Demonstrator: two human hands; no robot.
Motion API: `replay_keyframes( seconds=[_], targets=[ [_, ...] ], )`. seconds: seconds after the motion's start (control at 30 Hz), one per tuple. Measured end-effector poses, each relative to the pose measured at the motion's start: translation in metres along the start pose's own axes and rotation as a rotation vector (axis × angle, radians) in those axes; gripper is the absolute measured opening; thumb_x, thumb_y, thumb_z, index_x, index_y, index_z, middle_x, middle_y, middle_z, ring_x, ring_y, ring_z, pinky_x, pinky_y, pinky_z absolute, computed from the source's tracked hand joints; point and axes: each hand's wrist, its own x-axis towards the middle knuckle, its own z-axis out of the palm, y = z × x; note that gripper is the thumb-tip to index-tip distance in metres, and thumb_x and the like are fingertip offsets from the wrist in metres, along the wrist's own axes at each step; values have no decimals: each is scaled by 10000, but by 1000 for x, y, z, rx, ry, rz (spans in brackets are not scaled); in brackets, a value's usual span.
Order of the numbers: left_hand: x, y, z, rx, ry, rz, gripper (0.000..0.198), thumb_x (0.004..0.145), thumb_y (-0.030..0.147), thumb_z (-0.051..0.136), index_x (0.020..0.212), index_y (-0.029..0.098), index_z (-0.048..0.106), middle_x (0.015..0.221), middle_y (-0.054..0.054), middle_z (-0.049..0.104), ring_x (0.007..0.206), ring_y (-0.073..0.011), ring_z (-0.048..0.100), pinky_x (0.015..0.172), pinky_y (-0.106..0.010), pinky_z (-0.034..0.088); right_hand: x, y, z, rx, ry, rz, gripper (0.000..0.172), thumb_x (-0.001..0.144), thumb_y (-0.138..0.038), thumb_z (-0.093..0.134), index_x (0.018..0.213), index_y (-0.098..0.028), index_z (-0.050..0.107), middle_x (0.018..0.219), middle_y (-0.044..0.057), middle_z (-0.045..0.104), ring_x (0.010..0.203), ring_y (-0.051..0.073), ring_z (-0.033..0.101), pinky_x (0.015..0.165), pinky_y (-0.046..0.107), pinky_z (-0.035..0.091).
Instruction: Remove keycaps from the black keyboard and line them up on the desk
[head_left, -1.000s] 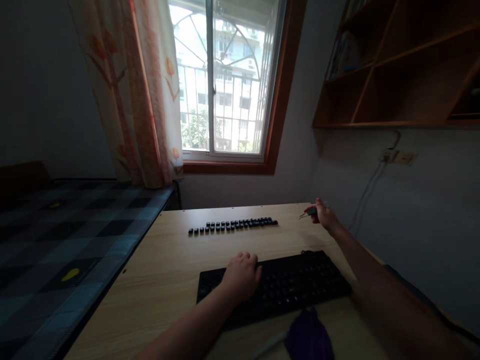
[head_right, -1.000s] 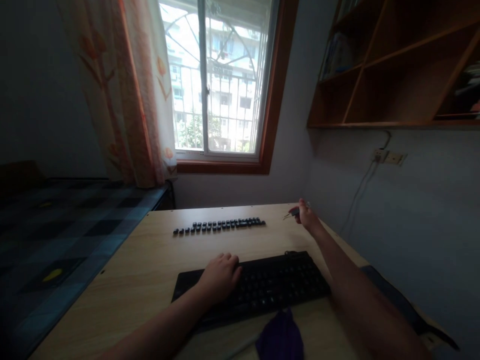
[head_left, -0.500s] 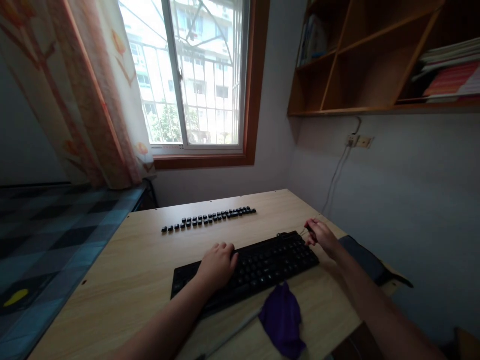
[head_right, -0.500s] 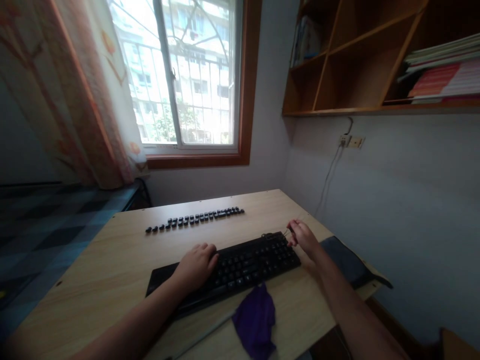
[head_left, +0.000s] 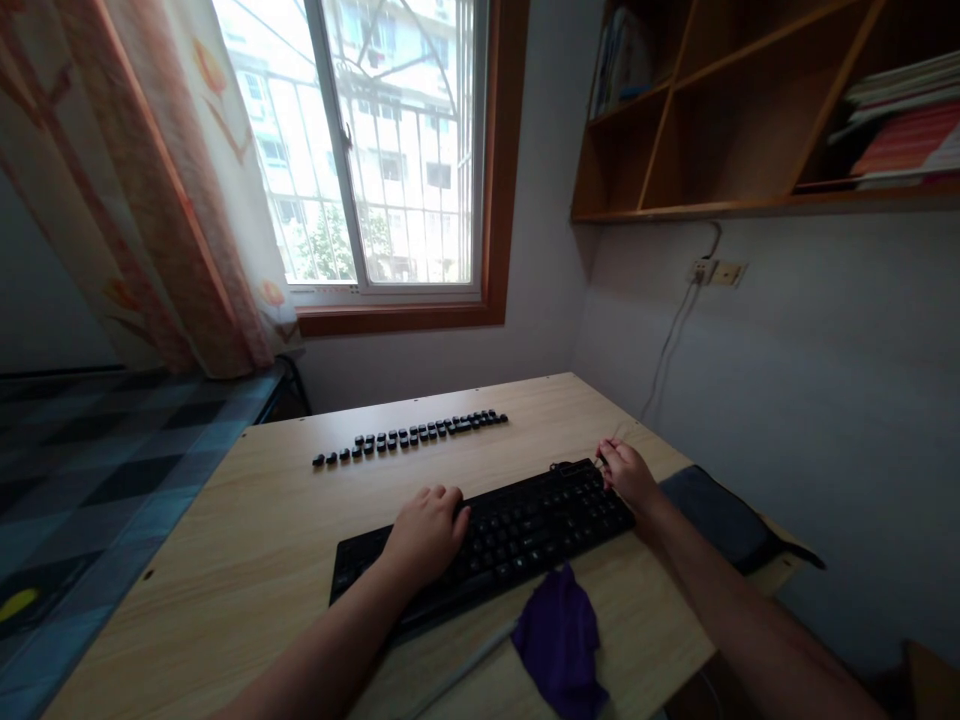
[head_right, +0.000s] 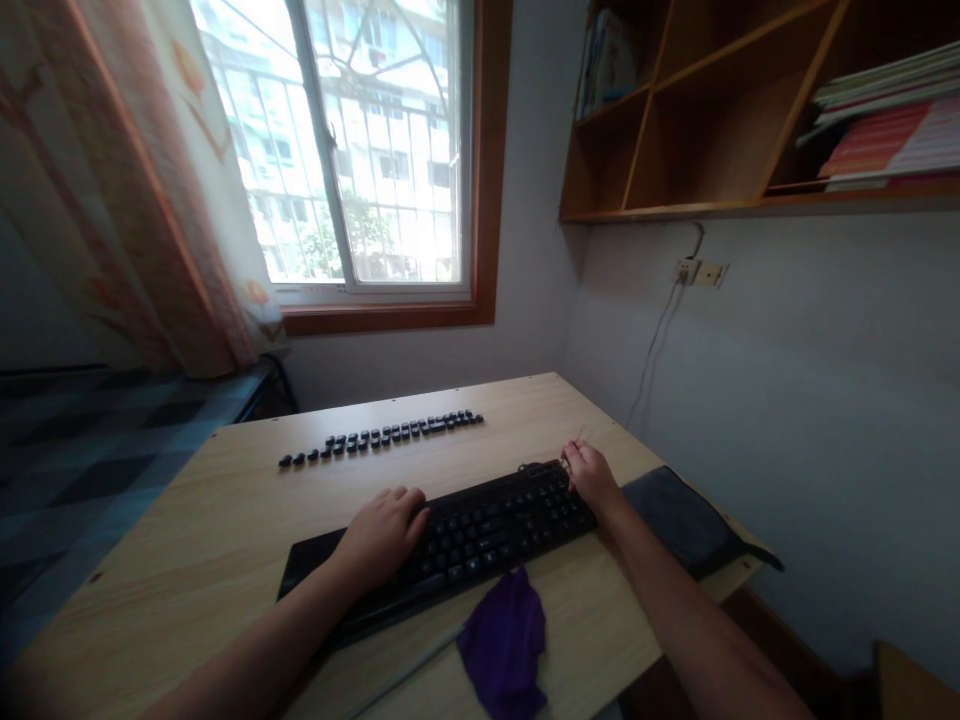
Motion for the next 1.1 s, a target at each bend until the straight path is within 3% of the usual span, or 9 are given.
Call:
replay_keyframes(
  seconds=[0.23,0.4,0.57,0.73,0.87,1.03,1.1],
  targets=[
    [0,0,0,-3,7,6,309,957,379,367,995,194,611,1032,-95,640,992,-247,563,869,-365,423,-15,-11,3,-155,83,-249,333,951,-404,310,788,-204,521,736,96,644,726,232,617,699,281,438],
    [1,-1,1,-5,6,11,317,958,382,362,997,193,613,1021,-96,640,991,-250,565,867,-367,420,-22,-9,5,-216,55,-250,341,965,-428,307,833,-208,532,741,91,634,722,236,612,711,283,437],
    [1,0,2,-3,10,14,324,962,376,356,1003,187,615,1024,-103,639,999,-254,564,879,-374,417,-20,2,8,-76,156,-103,448,972,-514,262,878,-185,551,705,93,626,669,216,596,618,271,451],
    [1,-1,2,13,21,14,324,962,376,362,1002,184,620,1016,-101,644,992,-257,568,867,-375,427,-17,9,12,390,241,-70,439,892,-638,417,813,-210,481,494,-35,432,433,138,447,450,244,405],
    [0,-1,2,12,25,19,319,961,363,375,997,177,631,1007,-107,645,981,-259,570,864,-381,430,-14,7,12,534,284,-52,445,883,-670,375,825,-230,409,497,-98,327,379,103,368,427,235,436],
    [-3,2,-3,49,113,32,281,940,338,431,1021,170,641,1041,-119,628,1012,-272,552,875,-391,426,-9,-11,5,608,220,-73,435,833,-649,493,822,-216,450,526,-99,362,391,85,398,420,212,442],
    [-5,5,-8,66,169,37,260,922,327,468,1043,171,637,1065,-123,620,1026,-283,543,874,-406,422,-9,-33,1,589,105,-115,422,818,-612,564,830,-193,514,530,-83,411,404,88,440,407,200,419]
  ],
)
